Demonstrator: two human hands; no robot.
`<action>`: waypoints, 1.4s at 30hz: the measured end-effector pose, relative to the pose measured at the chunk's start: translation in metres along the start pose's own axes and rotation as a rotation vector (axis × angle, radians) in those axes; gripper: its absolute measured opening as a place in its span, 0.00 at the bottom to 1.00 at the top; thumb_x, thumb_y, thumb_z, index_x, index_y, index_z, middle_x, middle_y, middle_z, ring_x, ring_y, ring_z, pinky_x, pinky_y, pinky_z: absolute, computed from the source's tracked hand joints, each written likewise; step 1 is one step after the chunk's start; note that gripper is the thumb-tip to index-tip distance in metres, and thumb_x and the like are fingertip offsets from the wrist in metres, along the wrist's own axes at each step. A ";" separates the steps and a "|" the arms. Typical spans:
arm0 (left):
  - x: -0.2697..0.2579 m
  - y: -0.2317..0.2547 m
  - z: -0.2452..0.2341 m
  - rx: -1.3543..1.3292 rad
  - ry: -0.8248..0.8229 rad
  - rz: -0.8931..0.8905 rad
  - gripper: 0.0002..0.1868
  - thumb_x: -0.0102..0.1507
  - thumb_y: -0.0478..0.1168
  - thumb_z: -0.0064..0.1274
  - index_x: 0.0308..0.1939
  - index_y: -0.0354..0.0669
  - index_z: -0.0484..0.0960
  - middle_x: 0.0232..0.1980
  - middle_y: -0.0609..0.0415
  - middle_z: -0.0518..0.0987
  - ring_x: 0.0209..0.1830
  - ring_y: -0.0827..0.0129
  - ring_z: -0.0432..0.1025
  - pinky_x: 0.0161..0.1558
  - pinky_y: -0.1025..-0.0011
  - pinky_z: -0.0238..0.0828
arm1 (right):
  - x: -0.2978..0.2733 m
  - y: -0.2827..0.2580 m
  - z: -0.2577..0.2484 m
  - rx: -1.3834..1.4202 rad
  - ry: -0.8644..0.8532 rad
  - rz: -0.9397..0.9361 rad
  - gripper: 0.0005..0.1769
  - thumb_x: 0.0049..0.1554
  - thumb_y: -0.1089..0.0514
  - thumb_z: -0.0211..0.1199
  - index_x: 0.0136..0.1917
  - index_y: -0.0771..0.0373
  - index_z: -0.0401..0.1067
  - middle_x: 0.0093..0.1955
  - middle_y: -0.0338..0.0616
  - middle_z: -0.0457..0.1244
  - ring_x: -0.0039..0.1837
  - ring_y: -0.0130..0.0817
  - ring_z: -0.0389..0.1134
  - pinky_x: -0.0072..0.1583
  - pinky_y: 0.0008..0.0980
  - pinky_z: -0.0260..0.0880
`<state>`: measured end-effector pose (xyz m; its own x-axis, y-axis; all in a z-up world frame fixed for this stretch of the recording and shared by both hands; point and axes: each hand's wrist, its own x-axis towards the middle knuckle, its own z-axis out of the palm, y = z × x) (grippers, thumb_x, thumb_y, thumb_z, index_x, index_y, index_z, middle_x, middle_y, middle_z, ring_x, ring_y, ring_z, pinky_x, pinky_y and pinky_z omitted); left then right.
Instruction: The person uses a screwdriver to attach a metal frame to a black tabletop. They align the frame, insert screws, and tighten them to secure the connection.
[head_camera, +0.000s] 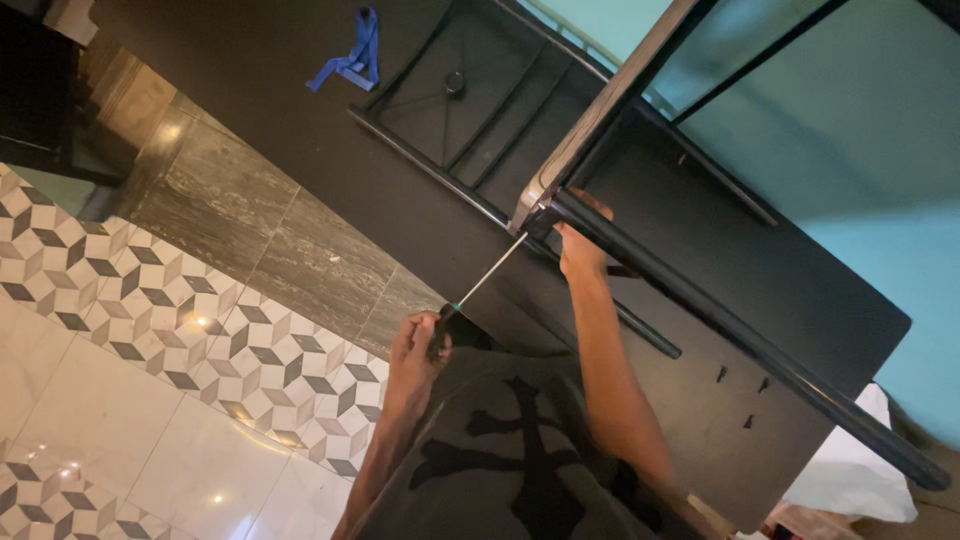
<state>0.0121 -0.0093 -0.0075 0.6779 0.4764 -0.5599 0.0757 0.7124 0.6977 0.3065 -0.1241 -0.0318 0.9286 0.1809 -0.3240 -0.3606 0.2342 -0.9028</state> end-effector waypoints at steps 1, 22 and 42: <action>-0.001 0.001 -0.004 -0.068 -0.005 -0.036 0.15 0.74 0.41 0.48 0.59 0.34 0.72 0.40 0.48 0.78 0.38 0.68 0.72 0.42 0.71 0.71 | -0.001 -0.001 -0.001 0.044 -0.033 0.005 0.04 0.60 0.63 0.60 0.46 0.66 0.74 0.40 0.41 0.66 0.40 0.25 0.66 0.44 0.24 0.68; -0.006 0.013 0.009 0.305 0.141 0.171 0.24 0.68 0.40 0.57 0.61 0.39 0.62 0.43 0.38 0.82 0.41 0.59 0.80 0.45 0.62 0.84 | 0.010 0.026 -0.017 0.077 -0.001 -0.006 0.06 0.63 0.67 0.61 0.54 0.67 0.69 0.50 0.49 0.68 0.52 0.34 0.71 0.53 0.32 0.75; -0.012 0.029 0.016 0.580 0.101 0.234 0.21 0.66 0.46 0.53 0.60 0.40 0.76 0.39 0.53 0.83 0.39 0.72 0.79 0.40 0.72 0.82 | 0.030 0.042 -0.025 0.062 -0.007 0.099 0.07 0.61 0.66 0.61 0.54 0.63 0.71 0.52 0.43 0.67 0.54 0.32 0.71 0.57 0.34 0.75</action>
<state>0.0181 -0.0026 0.0263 0.6542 0.6523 -0.3827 0.3369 0.2017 0.9197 0.3211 -0.1326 -0.0863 0.8875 0.2131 -0.4085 -0.4556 0.2737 -0.8471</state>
